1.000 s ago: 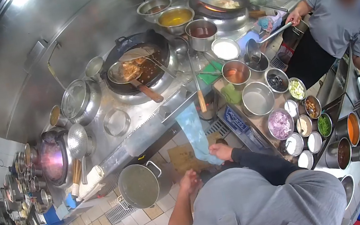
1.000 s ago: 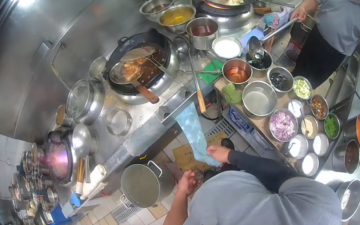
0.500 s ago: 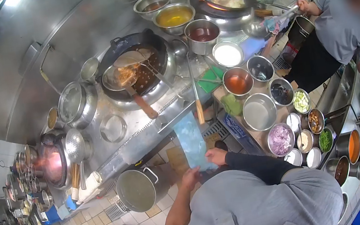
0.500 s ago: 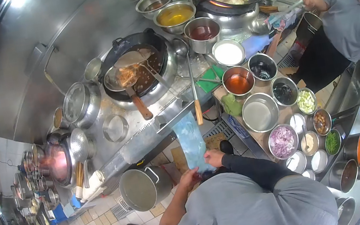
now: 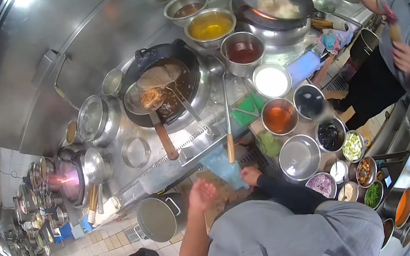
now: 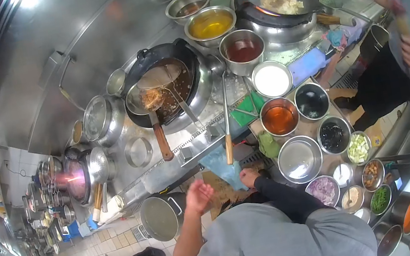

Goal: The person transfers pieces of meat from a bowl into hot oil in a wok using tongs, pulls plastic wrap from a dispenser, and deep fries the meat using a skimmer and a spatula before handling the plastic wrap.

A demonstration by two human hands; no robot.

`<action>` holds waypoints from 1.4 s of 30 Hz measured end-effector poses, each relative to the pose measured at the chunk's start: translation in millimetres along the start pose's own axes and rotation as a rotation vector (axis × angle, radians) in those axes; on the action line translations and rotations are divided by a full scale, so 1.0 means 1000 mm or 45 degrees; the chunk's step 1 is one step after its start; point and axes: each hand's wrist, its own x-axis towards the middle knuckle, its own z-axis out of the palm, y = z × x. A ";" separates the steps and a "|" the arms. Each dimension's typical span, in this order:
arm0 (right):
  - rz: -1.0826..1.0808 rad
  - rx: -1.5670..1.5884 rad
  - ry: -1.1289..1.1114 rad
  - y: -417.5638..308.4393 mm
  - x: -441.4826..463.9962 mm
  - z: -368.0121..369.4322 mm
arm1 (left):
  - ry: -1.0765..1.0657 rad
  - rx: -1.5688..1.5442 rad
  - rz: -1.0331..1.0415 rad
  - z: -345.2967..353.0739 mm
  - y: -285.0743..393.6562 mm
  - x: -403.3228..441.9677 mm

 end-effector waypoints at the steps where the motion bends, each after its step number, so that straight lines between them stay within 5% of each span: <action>1: -0.003 -0.001 -0.007 -0.006 -0.003 -0.009 | 0.019 0.049 0.080 0.009 0.012 0.005; 4: 0.356 0.173 -0.305 -0.026 -0.009 -0.029 | -0.248 -0.282 0.128 0.053 0.049 -0.007; 9: -0.089 0.132 -0.286 -0.033 -0.023 -0.059 | -0.497 -0.135 0.197 0.088 0.104 -0.002; 12: 0.051 0.498 -0.184 -0.093 -0.045 -0.109 | -0.503 -0.161 0.239 0.096 0.135 0.013; 17: -0.459 0.363 0.459 -0.148 0.001 -0.121 | -0.418 -0.089 0.291 0.124 0.153 0.036; 20: -0.460 0.131 0.480 -0.212 0.030 -0.126 | -0.556 -0.417 -0.021 0.126 0.155 0.058; 28: -0.574 -0.469 0.432 -0.248 0.109 -0.083 | -0.497 -0.303 -0.033 0.117 0.187 0.039; 30: -0.367 -0.548 0.380 -0.261 0.115 -0.081 | -0.481 -0.294 -0.048 0.116 0.201 0.026; 35: -0.358 -0.648 0.606 -0.300 0.096 -0.093 | -0.535 -0.335 -0.094 0.105 0.219 0.012; 42: -0.459 -0.065 0.707 -0.286 0.100 -0.067 | -0.517 -0.251 -0.105 0.112 0.221 0.001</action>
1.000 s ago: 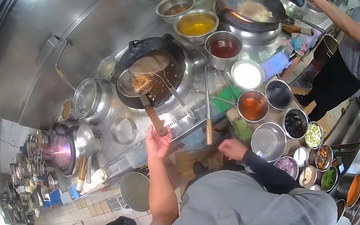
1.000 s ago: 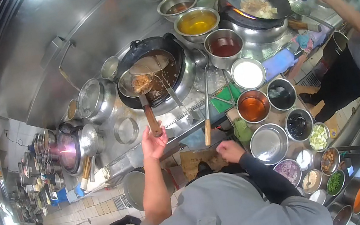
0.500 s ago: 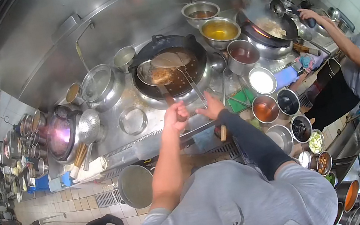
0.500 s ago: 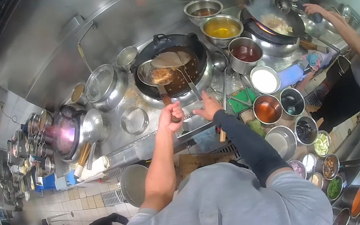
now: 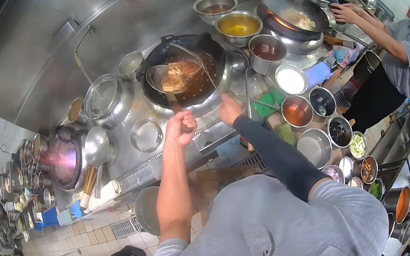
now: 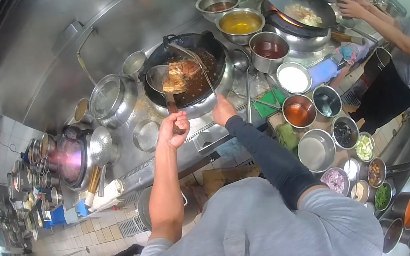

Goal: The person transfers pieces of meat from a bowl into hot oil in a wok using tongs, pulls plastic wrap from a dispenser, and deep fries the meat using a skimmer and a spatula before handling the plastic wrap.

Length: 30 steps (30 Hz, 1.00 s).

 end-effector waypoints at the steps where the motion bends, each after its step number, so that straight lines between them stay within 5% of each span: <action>1: 0.002 0.001 0.002 0.006 -0.003 0.005 | -0.002 0.033 0.007 0.001 0.000 0.000; 4: -0.118 0.046 0.167 0.015 -0.012 0.012 | 0.009 0.111 0.034 0.004 -0.006 -0.001; 6: 0.591 0.559 -0.281 -0.021 -0.022 -0.021 | 0.038 0.141 0.021 0.006 -0.009 0.000; 12: 0.660 0.729 -0.206 -0.001 -0.018 -0.026 | 0.046 0.253 0.045 0.015 -0.010 -0.006; 13: 0.228 0.539 -0.281 0.056 -0.007 0.010 | -0.015 0.250 0.057 0.012 -0.007 -0.008; 14: 0.232 0.543 -0.272 0.046 -0.007 -0.001 | -0.056 0.120 0.037 0.008 -0.004 -0.010; 16: 0.792 1.073 -0.061 0.025 -0.005 -0.027 | -0.074 0.084 0.027 0.001 0.001 -0.011; 20: 0.651 1.080 -0.099 0.019 -0.013 -0.044 | -0.086 -0.031 0.011 -0.007 -0.001 -0.007; 24: 0.342 0.538 -0.180 0.024 -0.031 -0.031 | -0.070 -0.083 0.033 -0.013 -0.002 -0.004; 30: 0.794 1.025 -0.204 0.020 -0.026 -0.014 | -0.064 -0.078 0.064 -0.015 -0.002 -0.022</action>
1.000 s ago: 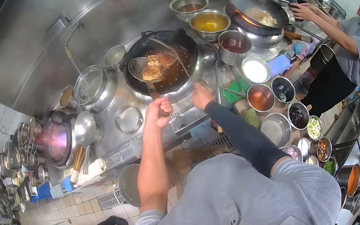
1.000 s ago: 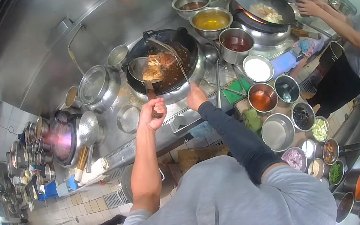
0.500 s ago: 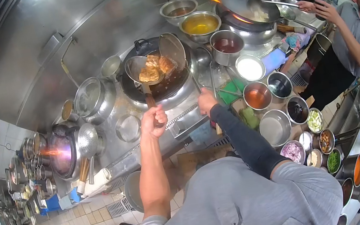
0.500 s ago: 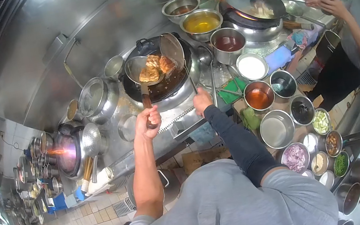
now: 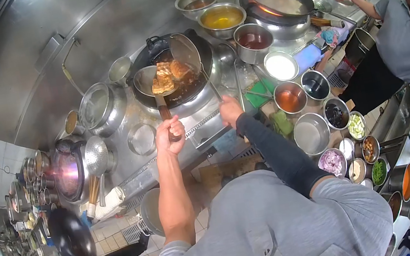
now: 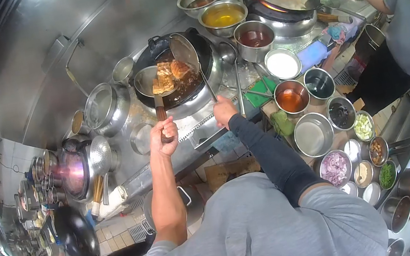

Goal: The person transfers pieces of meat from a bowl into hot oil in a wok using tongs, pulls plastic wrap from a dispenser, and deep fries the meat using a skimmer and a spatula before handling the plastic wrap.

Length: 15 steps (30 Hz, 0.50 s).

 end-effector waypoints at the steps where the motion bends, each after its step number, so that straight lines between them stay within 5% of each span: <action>1: -0.142 -0.105 -0.114 0.007 0.011 -0.003 | 0.006 -0.003 0.001 0.000 0.001 -0.002; 2: -0.287 -0.211 -0.231 0.014 0.026 -0.007 | 0.011 0.015 0.014 0.000 0.002 -0.004; 4: -0.062 -0.143 -0.197 0.010 0.035 -0.009 | 0.016 0.028 0.036 0.000 0.005 -0.005; 6: -0.272 -0.409 0.135 -0.031 -0.002 -0.002 | -0.042 -0.022 0.008 -0.003 0.007 -0.002; 8: -0.344 -0.521 0.173 -0.019 0.007 -0.002 | -0.041 -0.038 0.012 -0.004 0.006 0.000; 10: -0.726 -0.638 0.262 0.000 0.016 -0.006 | -0.044 -0.050 0.010 -0.006 0.004 0.003; 15: -0.359 -0.298 -0.067 -0.038 -0.060 0.005 | -0.028 -0.062 0.049 -0.004 -0.004 0.010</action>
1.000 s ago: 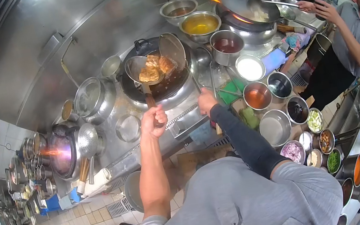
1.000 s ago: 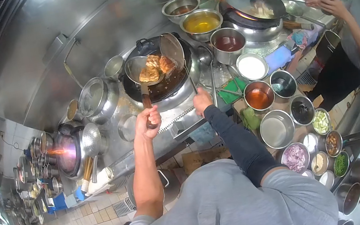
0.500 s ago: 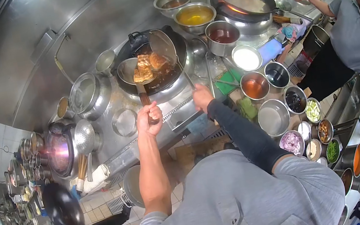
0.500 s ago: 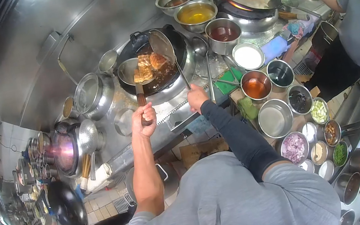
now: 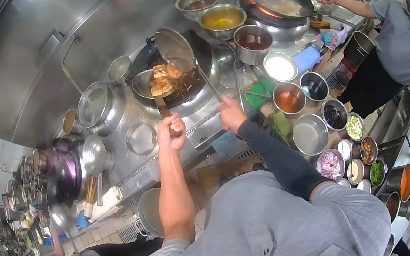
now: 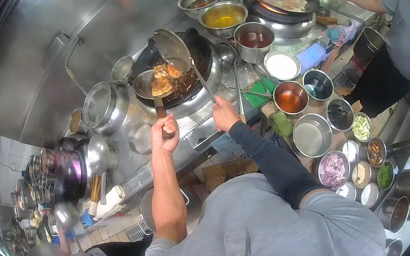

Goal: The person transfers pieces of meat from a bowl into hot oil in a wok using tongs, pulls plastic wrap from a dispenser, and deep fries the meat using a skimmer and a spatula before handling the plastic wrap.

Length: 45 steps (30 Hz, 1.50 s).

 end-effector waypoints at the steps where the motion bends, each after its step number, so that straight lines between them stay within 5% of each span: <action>1: 0.006 0.011 0.007 -0.005 -0.002 0.004 | 0.000 -0.001 -0.005 0.000 -0.002 0.002; 9: -0.034 -0.311 0.076 -0.016 0.017 0.003 | 0.021 0.076 0.024 -0.012 -0.007 0.004; 28: -0.025 -0.268 0.156 0.013 0.047 -0.037 | 0.168 0.316 0.090 0.009 0.020 -0.009; 30: -0.485 -0.701 0.382 0.048 0.063 -0.038 | 0.159 0.341 0.076 0.008 0.025 -0.008; 37: -0.473 -0.536 0.426 0.016 0.014 -0.019 | 0.167 0.254 0.065 0.008 0.023 -0.014; 42: 0.003 -0.183 -0.017 -0.020 -0.001 -0.001 | 0.203 0.246 0.080 0.007 0.016 -0.012; 45: -0.047 -0.187 -0.033 -0.004 0.007 0.021 | 0.234 0.285 0.112 0.003 0.011 -0.009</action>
